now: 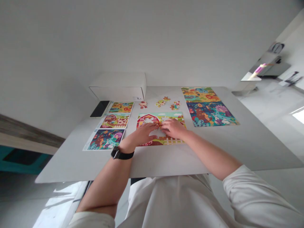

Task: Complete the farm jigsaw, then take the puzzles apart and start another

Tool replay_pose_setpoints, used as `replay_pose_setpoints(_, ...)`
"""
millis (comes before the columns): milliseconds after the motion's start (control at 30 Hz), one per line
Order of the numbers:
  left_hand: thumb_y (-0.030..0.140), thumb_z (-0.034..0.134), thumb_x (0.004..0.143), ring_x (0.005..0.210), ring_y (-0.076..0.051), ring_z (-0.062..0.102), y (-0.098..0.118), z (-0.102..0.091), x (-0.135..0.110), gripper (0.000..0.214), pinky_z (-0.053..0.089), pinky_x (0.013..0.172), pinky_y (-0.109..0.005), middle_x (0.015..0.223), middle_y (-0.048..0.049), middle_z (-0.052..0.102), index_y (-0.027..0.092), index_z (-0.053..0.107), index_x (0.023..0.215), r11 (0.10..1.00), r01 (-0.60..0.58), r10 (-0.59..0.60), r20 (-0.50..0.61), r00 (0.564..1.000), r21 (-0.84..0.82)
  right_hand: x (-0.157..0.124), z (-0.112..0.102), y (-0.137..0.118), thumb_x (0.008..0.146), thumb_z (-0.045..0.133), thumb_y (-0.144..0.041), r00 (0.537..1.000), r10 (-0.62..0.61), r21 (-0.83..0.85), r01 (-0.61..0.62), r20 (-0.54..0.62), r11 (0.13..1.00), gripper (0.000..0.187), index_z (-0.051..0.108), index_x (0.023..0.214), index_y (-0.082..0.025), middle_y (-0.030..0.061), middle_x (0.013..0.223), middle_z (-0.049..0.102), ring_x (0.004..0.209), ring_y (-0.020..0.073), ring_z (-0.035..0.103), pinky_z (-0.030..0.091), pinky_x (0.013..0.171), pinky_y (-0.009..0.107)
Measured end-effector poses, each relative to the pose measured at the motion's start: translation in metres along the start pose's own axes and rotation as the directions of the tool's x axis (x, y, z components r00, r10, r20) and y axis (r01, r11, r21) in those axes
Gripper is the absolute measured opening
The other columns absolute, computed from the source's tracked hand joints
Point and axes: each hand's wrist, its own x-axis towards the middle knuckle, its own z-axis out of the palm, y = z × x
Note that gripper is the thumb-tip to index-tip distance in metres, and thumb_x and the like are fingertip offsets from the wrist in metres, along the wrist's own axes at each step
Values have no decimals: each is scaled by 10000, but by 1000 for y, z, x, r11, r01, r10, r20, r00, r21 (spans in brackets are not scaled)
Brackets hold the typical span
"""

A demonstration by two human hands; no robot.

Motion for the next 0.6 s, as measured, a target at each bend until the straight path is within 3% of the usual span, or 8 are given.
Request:
replay_pose_setpoints(300, 421, 705, 972, 1497, -331, 525, 1, 1, 2, 546, 385, 1280, -505, 1619, -126, 567, 267, 654, 1493, 999, 1, -1, -2, 1000, 34, -1, 0, -4, 1002, 717, -263, 1000, 13, 10, -13, 22, 1000, 192, 845, 1143, -238, 108, 1210, 793, 1160, 288, 682, 498, 1033, 456)
replay_pose_setpoints(433, 385, 728, 962, 1472, -335, 547, 1, 1, 1, 516, 396, 1276, -521, 1582, -126, 597, 274, 679, 1463, 1000, -13, 14, -45, 999, 26, -1, -10, 4, 960, 743, -206, 999, -17, 62, 14, 39, 998, 233, 841, 1166, -251, 94, 1242, 804, 1175, 275, 708, 505, 1069, 444)
replay_pose_setpoints(533, 385, 730, 959, 1464, -342, 554, 3, 2, -1, 484, 399, 1276, -531, 1577, -131, 600, 264, 704, 1427, 1000, -19, 21, -85, 996, 20, -4, -32, 24, 982, 697, -211, 993, 51, 139, -35, -110, 990, 236, 837, 1162, -267, 73, 1244, 812, 1189, 249, 721, 499, 1103, 415)
replay_pose_setpoints(600, 384, 718, 963, 1471, -339, 550, 3, 2, -1, 465, 395, 1278, -529, 1580, -133, 599, 257, 712, 1410, 1000, -10, 12, -94, 995, 21, -9, -51, 43, 999, 664, -243, 949, 179, 187, -133, -258, 973, 222, 835, 1141, -255, 71, 1220, 816, 1169, 233, 731, 515, 1077, 375)
